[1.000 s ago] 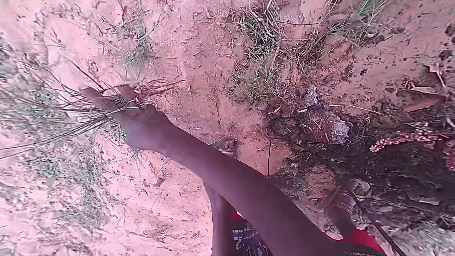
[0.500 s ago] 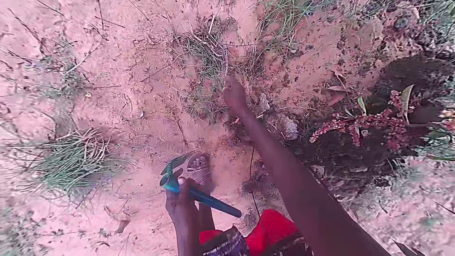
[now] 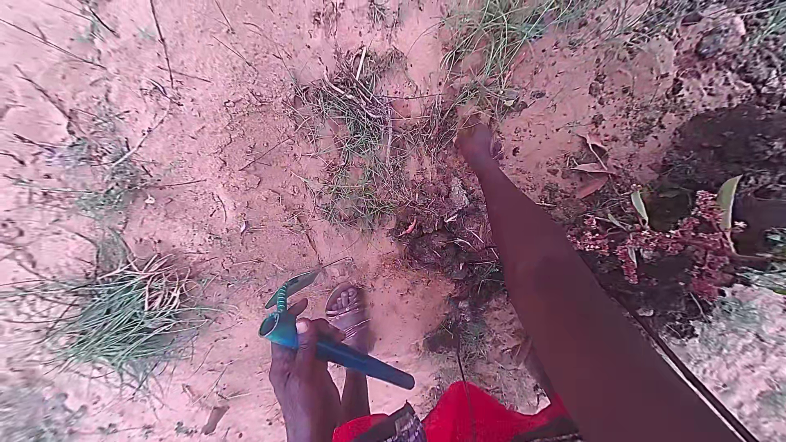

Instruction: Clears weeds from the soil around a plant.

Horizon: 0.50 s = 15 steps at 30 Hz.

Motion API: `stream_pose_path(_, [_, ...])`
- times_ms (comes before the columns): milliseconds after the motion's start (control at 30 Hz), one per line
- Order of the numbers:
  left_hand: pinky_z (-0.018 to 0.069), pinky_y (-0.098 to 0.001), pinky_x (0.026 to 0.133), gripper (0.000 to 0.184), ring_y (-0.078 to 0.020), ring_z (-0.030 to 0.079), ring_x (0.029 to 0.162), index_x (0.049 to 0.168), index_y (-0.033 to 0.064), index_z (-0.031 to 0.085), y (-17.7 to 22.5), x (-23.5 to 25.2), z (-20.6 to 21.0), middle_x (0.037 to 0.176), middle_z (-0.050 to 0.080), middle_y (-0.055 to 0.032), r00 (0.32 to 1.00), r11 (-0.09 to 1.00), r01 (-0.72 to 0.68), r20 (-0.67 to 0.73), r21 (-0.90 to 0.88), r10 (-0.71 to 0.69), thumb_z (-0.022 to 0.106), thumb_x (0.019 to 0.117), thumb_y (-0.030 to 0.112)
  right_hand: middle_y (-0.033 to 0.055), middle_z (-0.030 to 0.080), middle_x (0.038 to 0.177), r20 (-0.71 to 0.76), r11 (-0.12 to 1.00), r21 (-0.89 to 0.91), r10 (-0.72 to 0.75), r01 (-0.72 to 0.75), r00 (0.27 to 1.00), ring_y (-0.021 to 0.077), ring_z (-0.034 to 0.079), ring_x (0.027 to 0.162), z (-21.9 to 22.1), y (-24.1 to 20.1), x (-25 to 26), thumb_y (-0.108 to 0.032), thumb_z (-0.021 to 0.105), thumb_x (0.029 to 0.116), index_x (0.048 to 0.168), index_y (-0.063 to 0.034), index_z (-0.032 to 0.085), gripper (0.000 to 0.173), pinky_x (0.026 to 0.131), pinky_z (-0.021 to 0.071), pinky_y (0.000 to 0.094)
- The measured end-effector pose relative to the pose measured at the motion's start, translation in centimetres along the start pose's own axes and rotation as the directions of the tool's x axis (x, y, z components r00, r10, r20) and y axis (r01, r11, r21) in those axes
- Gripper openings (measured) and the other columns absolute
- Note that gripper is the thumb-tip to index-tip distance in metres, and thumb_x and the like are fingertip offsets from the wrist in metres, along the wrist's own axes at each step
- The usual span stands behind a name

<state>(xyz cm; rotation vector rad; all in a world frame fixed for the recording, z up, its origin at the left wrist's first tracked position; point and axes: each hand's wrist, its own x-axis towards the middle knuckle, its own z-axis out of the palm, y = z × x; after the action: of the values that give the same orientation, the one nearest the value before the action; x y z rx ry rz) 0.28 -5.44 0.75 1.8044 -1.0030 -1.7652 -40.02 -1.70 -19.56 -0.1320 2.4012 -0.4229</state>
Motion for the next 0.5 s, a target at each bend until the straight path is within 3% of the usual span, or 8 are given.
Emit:
stream_pose_path(67, [0.0597, -0.0233, 0.056, 0.028, -0.0063, 0.065, 0.056, 0.13, 0.0077, 0.045, 0.3, 0.3, 0.2, 0.067, 0.064, 0.0083, 1.0, 1.0, -0.011, 0.014, 0.023, 0.011, 0.031, 0.1058, 0.012, 0.0331, 0.059, 0.135, 0.026, 0.996, -0.07, -0.05, 0.052, 0.998, 0.0456, 0.057, 0.13, 0.9, -0.7, 0.0, -0.003, 0.064, 0.0946, 0.135, 0.0084, 0.057, 0.042, 0.108, 0.0447, 0.0598])
stream_pose_path(167, [0.0597, -0.0233, 0.057, 0.027, -0.0058, 0.065, 0.057, 0.129, 0.0069, 0.045, 0.8, 0.6, 0.9, 0.068, 0.063, 0.009, 1.0, 0.998, -0.022, 0.017, 0.054, 0.021, 0.033, 0.104, 0.011, 0.0306, 0.064, 0.126, -0.066, 0.999, 0.042, -0.004, 0.007, 0.998, 0.042, 0.061, 0.122, 2.1, -0.3, 0.9, -0.01, 0.06, 0.0997, 0.124, 0.0085, 0.063, 0.031, 0.105, 0.0464, 0.0563])
stream_pose_path(300, [0.0604, -0.0232, 0.058, 0.027, -0.005, 0.066, 0.058, 0.129, 0.0072, 0.045, 1.2, 1.0, 1.5, 0.068, 0.063, 0.0102, 1.0, 0.997, -0.023, 0.02, 0.075, 0.022, 0.034, 0.104, 0.011, 0.0298, 0.061, 0.135, -0.157, 0.995, 0.104, 0.026, -0.009, 0.987, 0.0407, 0.057, 0.13, 2.9, -1.2, 0.9, -0.022, 0.063, 0.1028, 0.129, 0.008, 0.062, 0.04, 0.112, 0.0425, 0.0513])
stream_pose_path(433, [0.0602, -0.0234, 0.057, 0.027, -0.0062, 0.066, 0.057, 0.129, 0.0073, 0.045, 1.3, 1.3, 2.0, 0.068, 0.064, 0.0087, 1.0, 0.999, -0.012, 0.023, 0.049, 0.011, 0.033, 0.1048, 0.011, 0.0288, 0.057, 0.141, -0.261, 0.978, 0.209, 0.062, -0.006, 0.963, 0.0404, 0.055, 0.133, 4.0, -1.9, 1.3, -0.019, 0.058, 0.1054, 0.138, 0.002, 0.06, 0.039, 0.114, 0.0414, 0.0499])
stream_pose_path(500, [0.0604, -0.0237, 0.057, 0.027, -0.0065, 0.066, 0.057, 0.129, 0.0075, 0.044, 1.4, 1.4, 2.1, 0.068, 0.064, 0.0086, 1.0, 0.999, 0.001, 0.023, 0.043, -0.002, 0.032, 0.1051, 0.011, 0.0276, 0.057, 0.142, -0.269, 0.979, 0.204, 0.025, 0.032, 0.963, 0.0387, 0.056, 0.132, 4.5, -1.7, 1.9, -0.016, 0.052, 0.1072, 0.135, 0.0016, 0.063, 0.035, 0.113, 0.0419, 0.0486])
